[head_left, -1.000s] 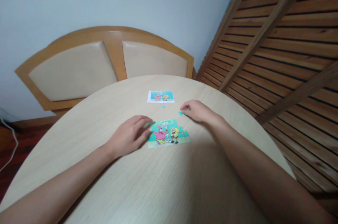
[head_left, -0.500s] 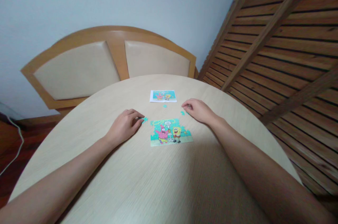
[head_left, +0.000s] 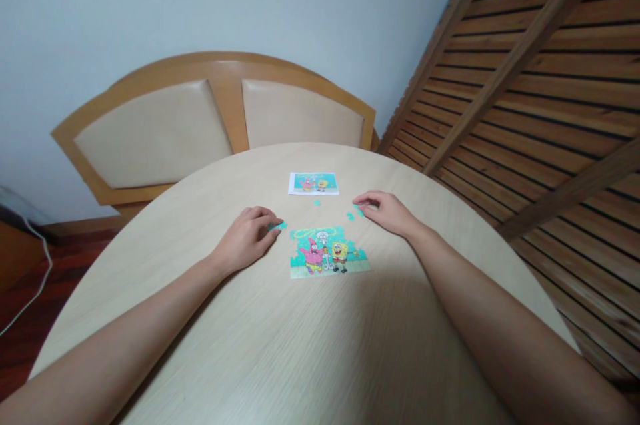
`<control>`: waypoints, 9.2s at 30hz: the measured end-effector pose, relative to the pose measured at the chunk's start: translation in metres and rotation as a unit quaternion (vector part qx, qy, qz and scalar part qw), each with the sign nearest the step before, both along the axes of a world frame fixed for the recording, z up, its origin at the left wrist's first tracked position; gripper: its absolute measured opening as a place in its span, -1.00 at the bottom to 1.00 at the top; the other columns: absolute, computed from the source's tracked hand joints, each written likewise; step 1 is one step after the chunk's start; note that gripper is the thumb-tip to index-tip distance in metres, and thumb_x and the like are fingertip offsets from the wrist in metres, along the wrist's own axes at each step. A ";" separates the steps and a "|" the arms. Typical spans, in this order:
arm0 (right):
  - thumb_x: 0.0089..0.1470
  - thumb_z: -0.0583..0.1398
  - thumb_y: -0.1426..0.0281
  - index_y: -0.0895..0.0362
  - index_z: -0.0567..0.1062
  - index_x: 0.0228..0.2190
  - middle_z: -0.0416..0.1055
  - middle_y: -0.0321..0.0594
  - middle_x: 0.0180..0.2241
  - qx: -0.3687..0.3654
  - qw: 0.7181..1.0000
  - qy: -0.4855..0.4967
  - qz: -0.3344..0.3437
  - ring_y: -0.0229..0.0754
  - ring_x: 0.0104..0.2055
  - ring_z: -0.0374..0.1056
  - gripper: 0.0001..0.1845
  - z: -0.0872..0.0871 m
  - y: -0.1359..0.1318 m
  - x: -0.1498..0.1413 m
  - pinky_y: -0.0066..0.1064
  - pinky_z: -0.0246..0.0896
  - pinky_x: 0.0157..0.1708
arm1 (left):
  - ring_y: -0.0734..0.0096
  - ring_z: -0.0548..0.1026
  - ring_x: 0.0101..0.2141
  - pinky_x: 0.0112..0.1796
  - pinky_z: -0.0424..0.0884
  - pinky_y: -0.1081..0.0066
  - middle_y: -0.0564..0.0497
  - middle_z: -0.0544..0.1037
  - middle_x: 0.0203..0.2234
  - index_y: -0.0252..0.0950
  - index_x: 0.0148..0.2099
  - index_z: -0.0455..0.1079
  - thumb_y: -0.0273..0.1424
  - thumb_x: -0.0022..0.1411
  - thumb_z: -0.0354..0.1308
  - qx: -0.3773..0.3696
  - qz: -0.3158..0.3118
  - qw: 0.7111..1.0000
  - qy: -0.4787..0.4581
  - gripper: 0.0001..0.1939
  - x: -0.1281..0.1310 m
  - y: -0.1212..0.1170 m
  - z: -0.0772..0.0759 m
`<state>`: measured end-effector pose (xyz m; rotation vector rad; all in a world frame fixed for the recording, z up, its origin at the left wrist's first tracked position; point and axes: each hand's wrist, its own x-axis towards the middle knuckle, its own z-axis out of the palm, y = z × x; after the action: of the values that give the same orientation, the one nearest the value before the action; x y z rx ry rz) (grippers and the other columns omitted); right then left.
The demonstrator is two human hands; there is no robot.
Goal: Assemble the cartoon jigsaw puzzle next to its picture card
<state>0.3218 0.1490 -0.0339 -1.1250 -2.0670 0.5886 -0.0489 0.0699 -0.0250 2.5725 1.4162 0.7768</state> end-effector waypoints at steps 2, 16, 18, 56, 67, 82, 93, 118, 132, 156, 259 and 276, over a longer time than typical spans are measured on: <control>0.08 0.24 0.44 0.11 0.64 -0.25 0.62 -0.13 -0.22 -0.002 1.000 0.009 -0.010 -0.07 -0.19 0.51 -0.81 -0.001 0.001 0.000 -0.20 0.40 -0.07 | 0.12 0.47 -0.09 -0.01 0.41 0.07 -0.13 0.55 -0.11 -0.25 -0.02 0.56 -0.30 0.39 0.11 -0.001 -0.002 1.000 -0.009 -0.74 -0.001 0.001 0.000; 0.11 0.32 0.27 0.07 0.65 -0.17 0.58 -0.12 -0.16 0.056 0.996 -0.063 0.035 -0.04 -0.11 0.48 -0.76 0.004 -0.010 -0.008 -0.14 0.36 0.00 | 0.14 0.48 -0.07 0.00 0.42 0.08 -0.11 0.54 -0.10 -0.22 -0.07 0.56 -0.34 0.41 0.08 -0.015 -0.026 0.999 -0.024 -0.78 0.002 0.001 0.000; 0.14 0.29 0.30 0.07 0.66 -0.20 0.56 -0.12 -0.18 0.065 0.994 -0.071 0.050 -0.05 -0.12 0.48 -0.79 0.005 -0.010 -0.010 -0.14 0.35 0.00 | 0.14 0.48 -0.06 0.02 0.41 0.08 -0.11 0.55 -0.10 -0.23 -0.09 0.54 -0.33 0.41 0.08 -0.019 -0.028 0.999 -0.030 -0.79 0.002 0.001 0.000; 0.16 0.20 0.32 0.12 0.61 -0.28 0.59 -0.13 -0.25 0.001 0.999 -0.024 -0.036 -0.09 -0.22 0.46 -0.80 0.002 0.003 0.003 -0.24 0.35 -0.12 | 0.04 0.32 0.24 0.21 0.33 -0.02 -0.17 0.40 0.22 -0.19 0.28 0.35 -0.25 0.49 0.00 -0.001 -0.147 0.986 0.074 -0.60 0.011 -0.018 0.008; -0.02 0.38 0.19 0.04 0.65 -0.43 0.53 -0.16 -0.23 -0.017 0.995 -0.074 0.060 -0.03 -0.10 0.44 -0.81 0.013 0.003 0.018 -0.12 0.25 0.09 | 0.02 0.35 0.22 0.21 0.31 -0.05 -0.15 0.43 0.21 -0.19 0.25 0.38 -0.25 0.48 0.00 0.006 -0.106 0.992 0.071 -0.62 0.011 -0.018 0.006; -0.09 0.37 0.21 0.09 0.60 -0.36 0.56 -0.22 -0.34 -0.111 0.988 -0.070 0.078 -0.10 -0.27 0.44 -0.75 0.024 -0.001 0.011 -0.28 0.34 -0.19 | 0.00 0.37 0.21 0.21 0.32 -0.06 -0.20 0.43 0.20 -0.25 0.21 0.35 -0.20 0.42 0.09 0.005 -0.102 0.993 0.059 -0.60 0.010 -0.018 0.005; -0.09 0.38 0.25 0.11 0.58 -0.31 0.50 -0.23 -0.40 -0.152 0.983 -0.031 0.097 -0.17 -0.35 0.39 -0.73 0.026 -0.007 -0.002 -0.33 0.34 -0.30 | 0.02 0.35 0.22 0.21 0.32 -0.04 -0.21 0.41 0.21 -0.25 0.23 0.31 -0.19 0.44 0.07 -0.001 -0.102 0.992 0.074 -0.59 0.010 -0.019 0.006; 0.17 0.25 0.30 0.18 0.64 -0.19 0.64 -0.11 -0.23 -0.192 0.972 -0.079 0.109 -0.15 -0.25 0.49 -0.74 0.045 -0.023 -0.034 -0.39 0.32 -0.25 | 0.03 0.35 0.22 0.21 0.33 -0.02 -0.22 0.38 0.21 -0.26 0.21 0.32 -0.15 0.44 0.08 -0.001 -0.109 0.991 0.081 -0.57 0.009 -0.018 0.007; 0.14 0.25 0.34 0.22 0.65 -0.23 0.64 -0.11 -0.27 -0.173 0.970 -0.118 0.120 -0.18 -0.30 0.47 -0.75 0.049 -0.027 -0.036 -0.41 0.28 -0.30 | 0.03 0.36 0.21 0.20 0.34 -0.03 -0.21 0.39 0.21 -0.24 0.23 0.31 -0.14 0.43 0.09 -0.001 -0.107 0.991 0.076 -0.57 0.009 -0.018 0.007; 0.08 0.24 0.36 0.18 0.66 -0.33 0.54 -0.22 -0.44 -0.187 0.960 -0.164 0.130 -0.24 -0.44 0.32 -0.80 0.058 -0.036 -0.041 -0.44 0.14 -0.45 | 0.04 0.38 0.20 0.19 0.35 -0.02 -0.20 0.40 0.21 -0.23 0.22 0.30 -0.13 0.45 0.06 -0.002 -0.109 0.991 0.077 -0.57 0.010 -0.019 0.008; -0.01 0.35 0.35 0.16 0.63 -0.25 0.61 -0.17 -0.29 -0.224 0.932 -0.285 0.017 -0.14 -0.29 0.47 -0.76 0.065 -0.034 -0.036 -0.43 0.28 -0.35 | 0.05 0.37 0.21 0.20 0.34 0.01 -0.21 0.39 0.22 -0.25 0.23 0.32 -0.15 0.44 0.07 -0.005 -0.110 0.991 0.078 -0.57 0.007 -0.018 0.007; -0.03 0.36 0.33 0.16 0.62 -0.30 0.57 -0.22 -0.40 -0.222 0.932 -0.285 0.039 -0.20 -0.38 0.42 -0.79 0.073 -0.041 -0.040 -0.44 0.20 -0.42 | 0.03 0.37 0.21 0.19 0.35 -0.03 -0.20 0.39 0.22 -0.22 0.23 0.30 -0.12 0.45 0.05 -0.004 -0.113 0.991 0.076 -0.56 0.007 -0.018 0.007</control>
<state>0.2813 0.1078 0.0395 -1.6268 -2.5547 0.8792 -0.0418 0.0518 -0.0176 2.7730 1.1292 0.5502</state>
